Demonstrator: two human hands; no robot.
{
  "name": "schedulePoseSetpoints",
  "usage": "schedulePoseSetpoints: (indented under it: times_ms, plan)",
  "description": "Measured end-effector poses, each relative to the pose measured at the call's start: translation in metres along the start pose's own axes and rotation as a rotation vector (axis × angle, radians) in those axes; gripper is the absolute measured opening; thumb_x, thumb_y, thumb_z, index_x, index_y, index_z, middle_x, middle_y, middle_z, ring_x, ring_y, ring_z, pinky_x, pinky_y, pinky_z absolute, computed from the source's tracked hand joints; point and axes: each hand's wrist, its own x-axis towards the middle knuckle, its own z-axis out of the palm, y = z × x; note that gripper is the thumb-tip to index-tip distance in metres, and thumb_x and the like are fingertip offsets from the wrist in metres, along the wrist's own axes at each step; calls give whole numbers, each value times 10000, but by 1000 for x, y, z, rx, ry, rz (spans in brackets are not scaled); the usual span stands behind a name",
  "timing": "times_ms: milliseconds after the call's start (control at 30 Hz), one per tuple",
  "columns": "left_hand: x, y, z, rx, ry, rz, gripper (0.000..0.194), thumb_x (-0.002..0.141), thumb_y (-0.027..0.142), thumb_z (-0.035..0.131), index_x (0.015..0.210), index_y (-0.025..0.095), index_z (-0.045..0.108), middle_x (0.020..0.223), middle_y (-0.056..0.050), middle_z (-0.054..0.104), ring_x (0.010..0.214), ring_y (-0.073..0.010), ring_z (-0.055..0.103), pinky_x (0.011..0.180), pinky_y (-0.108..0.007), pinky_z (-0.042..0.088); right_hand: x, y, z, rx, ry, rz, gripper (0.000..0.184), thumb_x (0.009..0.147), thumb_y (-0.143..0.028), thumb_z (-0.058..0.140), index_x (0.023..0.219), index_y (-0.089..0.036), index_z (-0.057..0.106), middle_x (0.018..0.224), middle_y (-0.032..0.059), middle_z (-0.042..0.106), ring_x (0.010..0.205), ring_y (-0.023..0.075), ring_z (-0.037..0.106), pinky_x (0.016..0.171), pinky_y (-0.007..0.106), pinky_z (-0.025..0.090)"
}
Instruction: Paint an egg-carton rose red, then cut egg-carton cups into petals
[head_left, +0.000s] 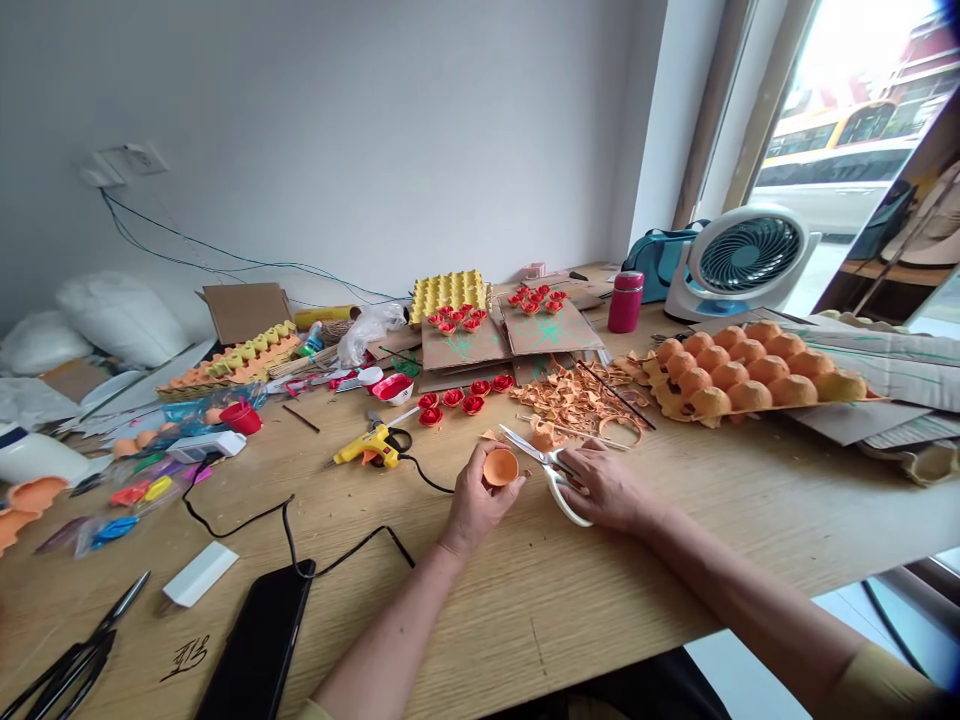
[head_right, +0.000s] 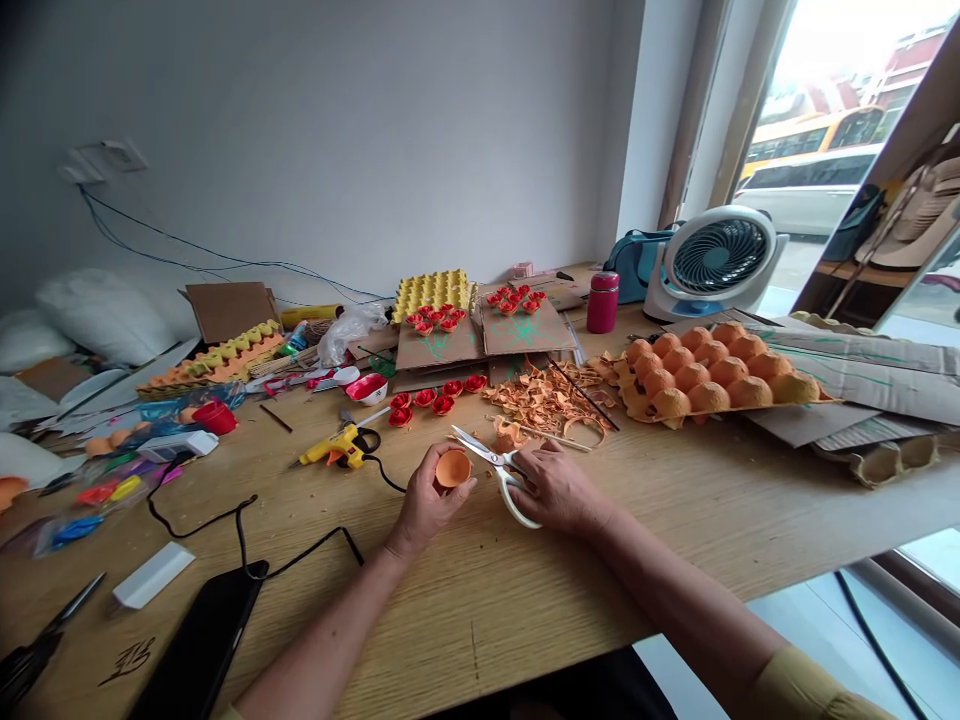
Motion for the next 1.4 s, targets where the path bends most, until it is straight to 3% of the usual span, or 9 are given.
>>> schedulePoseSetpoints:
  times_ms: [233, 433, 567, 933, 1100, 1400]
  plan:
    - [2, -10, 2, -39, 7, 61, 435, 764, 223, 701, 1152, 191, 508, 1113, -78, 577, 906, -172, 595, 809, -286, 530, -1, 4, -1, -7, 13, -6, 211, 947, -347, 470, 782, -222, 428, 691, 11, 603, 608, 160, 522, 727, 331, 351]
    - [1, -11, 3, -93, -1, 18, 398, 774, 244, 704, 1110, 191, 499, 981, -47, 587, 875, -172, 615, 787, -279, 542, 0, 1, -5, -14, 2, -17, 222, 941, -376, 494, 790, -223, 439, 715, 15, 606, 642, 172, 535, 727, 339, 344]
    - [0, -7, 3, -113, -26, -6, 395, 769, 226, 699, 1117, 186, 515, 1095, -86, 628, 974, -198, 644, 812, -281, 546, 1, -2, -8, -26, -10, -31, 224, 941, -388, 492, 802, -216, 458, 742, 22, 600, 668, 174, 527, 730, 339, 336]
    - [-4, 1, 4, 35, -62, 19, 361, 765, 197, 694, 1102, 164, 566, 1069, -94, 673, 952, -207, 666, 778, -273, 556, 2, -4, -8, -68, -13, -23, 204, 883, -402, 555, 877, -204, 508, 822, 51, 606, 751, 206, 516, 769, 347, 335]
    - [-5, 3, 4, 89, -60, 74, 347, 769, 188, 691, 1098, 164, 582, 1122, -108, 663, 1029, -220, 650, 859, -301, 550, 2, -6, -9, -73, -7, -19, 220, 889, -422, 542, 875, -207, 496, 847, 62, 610, 771, 213, 518, 799, 356, 335]
    - [-6, 5, 3, 62, -98, 46, 318, 792, 204, 679, 1094, 181, 585, 1091, -82, 661, 1005, -204, 652, 822, -277, 557, 2, -6, -7, -55, -10, -43, 228, 882, -425, 542, 834, -210, 486, 769, 40, 607, 704, 197, 515, 778, 353, 321]
